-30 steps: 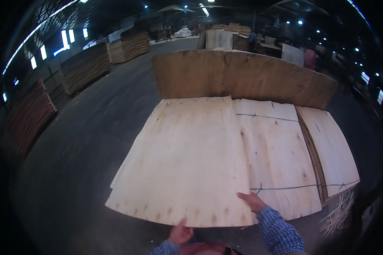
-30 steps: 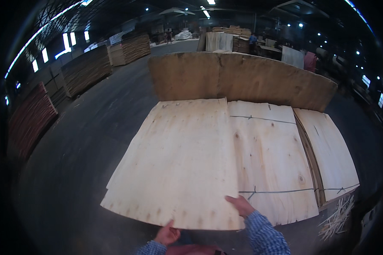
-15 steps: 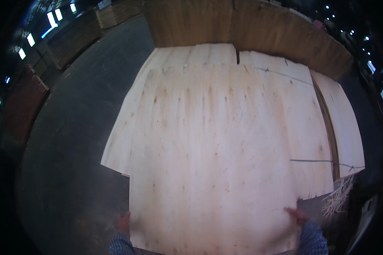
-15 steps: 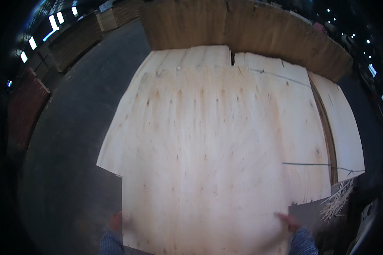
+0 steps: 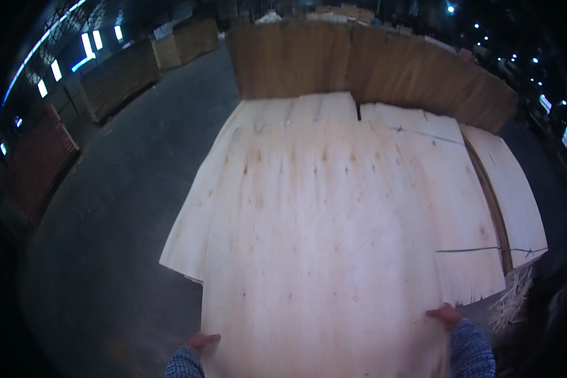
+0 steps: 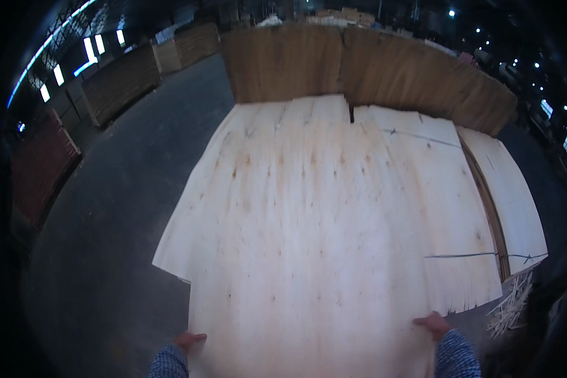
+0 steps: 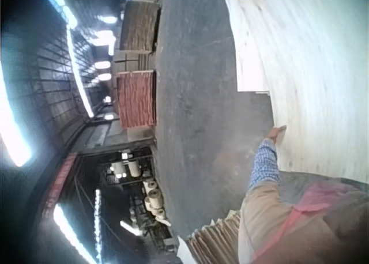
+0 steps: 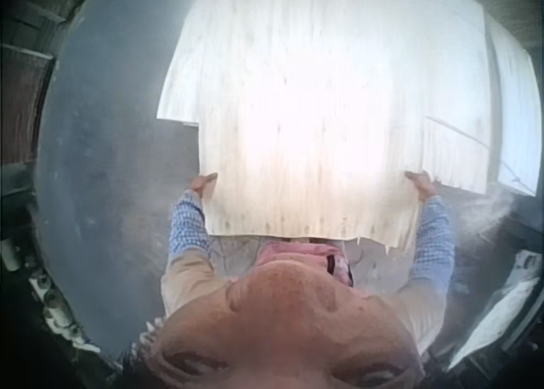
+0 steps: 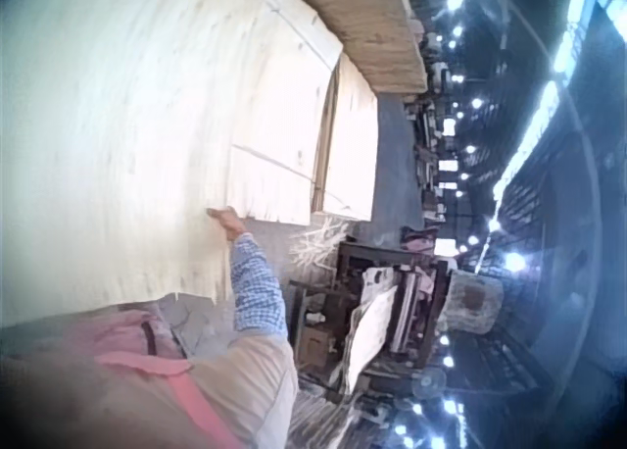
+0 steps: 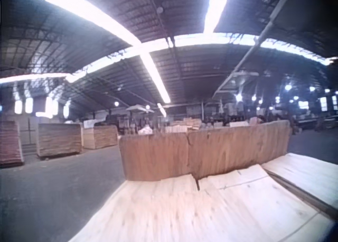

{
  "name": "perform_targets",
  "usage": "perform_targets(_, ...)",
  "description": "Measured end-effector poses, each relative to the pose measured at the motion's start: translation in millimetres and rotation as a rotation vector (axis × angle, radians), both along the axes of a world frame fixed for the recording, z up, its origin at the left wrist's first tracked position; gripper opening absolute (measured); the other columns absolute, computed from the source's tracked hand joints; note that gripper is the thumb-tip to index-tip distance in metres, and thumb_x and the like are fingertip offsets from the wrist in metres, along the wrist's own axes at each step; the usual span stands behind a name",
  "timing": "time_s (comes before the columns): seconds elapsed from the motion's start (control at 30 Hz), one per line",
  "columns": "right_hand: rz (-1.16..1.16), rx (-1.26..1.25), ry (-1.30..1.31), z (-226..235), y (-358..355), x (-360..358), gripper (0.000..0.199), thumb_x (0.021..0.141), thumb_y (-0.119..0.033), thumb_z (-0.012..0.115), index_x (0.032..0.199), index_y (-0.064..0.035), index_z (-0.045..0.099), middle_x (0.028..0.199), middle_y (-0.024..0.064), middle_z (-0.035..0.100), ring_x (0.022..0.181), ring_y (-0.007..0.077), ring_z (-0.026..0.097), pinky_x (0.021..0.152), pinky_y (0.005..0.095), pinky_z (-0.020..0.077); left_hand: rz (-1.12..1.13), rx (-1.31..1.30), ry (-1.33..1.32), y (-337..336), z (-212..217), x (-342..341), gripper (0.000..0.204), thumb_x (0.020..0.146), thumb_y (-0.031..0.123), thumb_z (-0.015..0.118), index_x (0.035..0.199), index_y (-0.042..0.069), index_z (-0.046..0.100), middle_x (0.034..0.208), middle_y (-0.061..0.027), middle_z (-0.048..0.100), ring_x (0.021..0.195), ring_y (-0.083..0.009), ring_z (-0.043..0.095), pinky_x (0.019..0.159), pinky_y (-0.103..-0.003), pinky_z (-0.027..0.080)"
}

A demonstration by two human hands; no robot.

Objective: The person picks up thin wood sheets from a stack and feeds them into an industrial rolling machine by hand. They pick up individual sheets, align them on the feed table, and push them into the rollers.

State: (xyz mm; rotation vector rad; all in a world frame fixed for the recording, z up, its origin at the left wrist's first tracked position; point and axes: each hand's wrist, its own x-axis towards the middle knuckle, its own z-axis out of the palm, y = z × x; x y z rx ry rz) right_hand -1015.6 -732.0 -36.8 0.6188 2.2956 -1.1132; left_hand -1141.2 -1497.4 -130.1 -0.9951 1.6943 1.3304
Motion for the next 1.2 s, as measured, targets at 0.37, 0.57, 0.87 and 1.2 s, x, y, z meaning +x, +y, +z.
perform_targets(0.37,-0.470,-0.565,0.092,163.7,-68.9,109.5,0.038,0.081,-0.006,0.075,0.115,0.0056,0.064,0.105,0.0125,0.071,0.092,0.0231,0.068,0.083,0.0372,0.0559,-0.453,-0.422,0.359,18.7,261.5,87.6,0.069,0.073,0.030,0.085,0.125,-0.006,0.057,0.114,-0.0181,0.066,0.102,-0.0296,0.063,0.092,-0.039,0.048)
perform_targets(0.57,-0.445,-0.464,0.148,174.1,-95.2,178.3,0.033,0.080,-0.004,0.074,0.110,0.0070,0.066,0.099,0.0131,0.072,0.081,0.0217,0.070,0.073,0.0335,0.0572,-0.485,-0.345,0.379,27.7,276.6,140.7,0.056,0.075,0.028,0.083,0.117,-0.003,0.065,0.106,-0.0148,0.070,0.095,-0.0249,0.065,0.086,-0.038,0.051)
perform_targets(0.87,-0.624,-0.433,0.345,244.6,-158.2,294.4,0.031,0.079,-0.002,0.073,0.106,0.0094,0.065,0.092,0.0139,0.071,0.077,0.0215,0.070,0.069,0.0335,0.0575,-0.569,-0.106,0.586,63.1,335.0,194.3,0.042,0.082,0.016,0.075,0.118,-0.004,0.064,0.105,-0.0123,0.071,0.092,-0.0195,0.066,0.082,-0.034,0.053)
perform_targets(1.2,-0.864,-0.254,0.625,276.8,-115.2,538.3,0.032,0.078,0.002,0.065,0.109,0.0085,0.064,0.096,0.0150,0.071,0.081,0.0227,0.070,0.072,0.0337,0.0578,-0.778,0.161,0.840,222.2,339.3,278.7,0.039,0.085,0.014,0.072,0.120,-0.003,0.064,0.107,-0.0117,0.070,0.090,-0.0183,0.066,0.081,-0.034,0.053)
